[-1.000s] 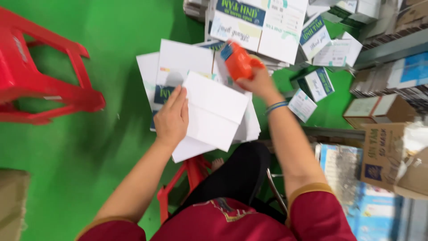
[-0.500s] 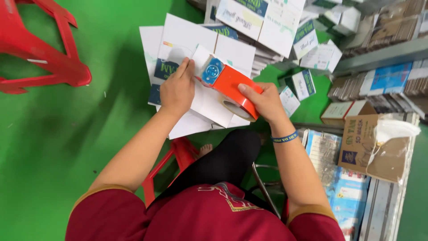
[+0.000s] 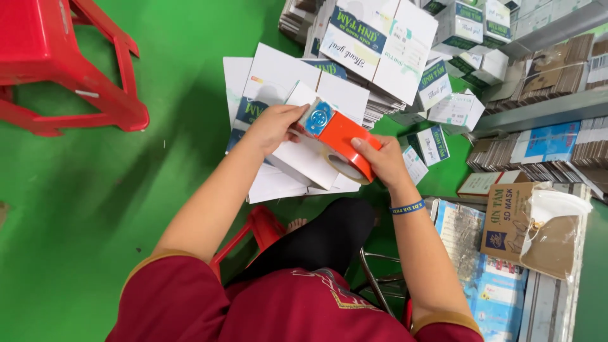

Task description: Packaging face masks into plastic bags and sealing them in cardboard boxes.

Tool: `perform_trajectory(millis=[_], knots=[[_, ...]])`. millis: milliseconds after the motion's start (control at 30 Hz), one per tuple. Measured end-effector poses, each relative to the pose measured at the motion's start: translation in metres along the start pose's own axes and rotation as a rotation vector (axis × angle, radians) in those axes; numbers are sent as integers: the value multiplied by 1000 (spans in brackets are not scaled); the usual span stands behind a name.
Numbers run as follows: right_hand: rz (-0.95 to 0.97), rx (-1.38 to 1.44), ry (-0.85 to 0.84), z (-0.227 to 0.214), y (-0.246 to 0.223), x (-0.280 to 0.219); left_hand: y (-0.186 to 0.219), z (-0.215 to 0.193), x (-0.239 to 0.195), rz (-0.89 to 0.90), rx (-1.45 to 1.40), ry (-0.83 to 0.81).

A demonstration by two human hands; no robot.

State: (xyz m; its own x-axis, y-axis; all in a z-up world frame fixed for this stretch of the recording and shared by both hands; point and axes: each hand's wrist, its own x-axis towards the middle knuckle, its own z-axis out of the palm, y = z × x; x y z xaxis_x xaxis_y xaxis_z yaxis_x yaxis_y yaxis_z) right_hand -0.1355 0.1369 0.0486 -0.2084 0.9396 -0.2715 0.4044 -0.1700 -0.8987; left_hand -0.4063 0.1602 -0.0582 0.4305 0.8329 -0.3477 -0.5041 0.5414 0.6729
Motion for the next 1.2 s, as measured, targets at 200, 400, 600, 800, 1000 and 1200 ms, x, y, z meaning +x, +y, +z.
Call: perform_trajectory(millis=[200,400,600,800,1000,1200], knots=[[28,-83,1,7,-19,-14,-14,-1,10,204,255,143],[119,-394,151,19,-41,-32,12,-24,-3,416,638,467],[137,-547,212,35,-59,-17,23,-28,-7,438,852,620],[184,-669,178,51,-79,-5,17,-42,-8,326,896,659],[190,-788,145,58,-86,6,-21,-68,21,305,961,617],[191,-785,135,59,-87,6,-37,-72,15,190,855,544]])
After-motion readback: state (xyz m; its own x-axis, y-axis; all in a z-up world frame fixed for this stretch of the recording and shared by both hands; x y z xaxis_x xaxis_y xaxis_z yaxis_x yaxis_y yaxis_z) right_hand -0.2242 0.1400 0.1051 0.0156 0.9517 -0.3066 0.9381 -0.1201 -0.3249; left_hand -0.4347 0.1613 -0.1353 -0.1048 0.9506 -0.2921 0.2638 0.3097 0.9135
